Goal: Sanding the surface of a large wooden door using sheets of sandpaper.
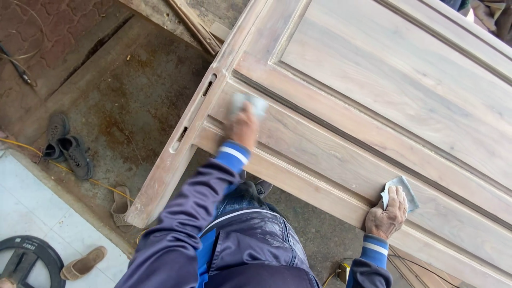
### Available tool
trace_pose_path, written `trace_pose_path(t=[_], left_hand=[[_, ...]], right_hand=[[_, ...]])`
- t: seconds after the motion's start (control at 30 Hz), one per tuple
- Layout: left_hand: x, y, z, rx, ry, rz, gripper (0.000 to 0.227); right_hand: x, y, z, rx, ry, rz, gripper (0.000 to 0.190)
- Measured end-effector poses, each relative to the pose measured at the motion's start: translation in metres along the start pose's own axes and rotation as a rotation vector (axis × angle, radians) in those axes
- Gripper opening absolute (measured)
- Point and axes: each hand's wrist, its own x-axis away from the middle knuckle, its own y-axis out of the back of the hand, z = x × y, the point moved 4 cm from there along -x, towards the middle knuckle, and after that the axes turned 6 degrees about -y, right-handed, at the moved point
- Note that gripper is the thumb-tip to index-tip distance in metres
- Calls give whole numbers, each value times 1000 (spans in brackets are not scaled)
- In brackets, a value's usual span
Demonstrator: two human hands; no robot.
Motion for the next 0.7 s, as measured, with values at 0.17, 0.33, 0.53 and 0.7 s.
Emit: trace_pose_path(t=[0.17, 0.33, 0.53, 0.7], left_hand=[[82, -62, -171, 173, -574, 111, 29], [47, -61, -121, 161, -726, 156, 31], [-40, -19, 58, -52, -253, 64, 20], [-1, -3, -41, 138, -153, 118, 35]], right_hand=[[-1, 2, 7, 26, 3, -1, 37], [-1, 1, 8, 20, 19, 12, 43], [0, 4, 9, -9, -8, 11, 40], [2, 6, 12, -4, -19, 15, 38]])
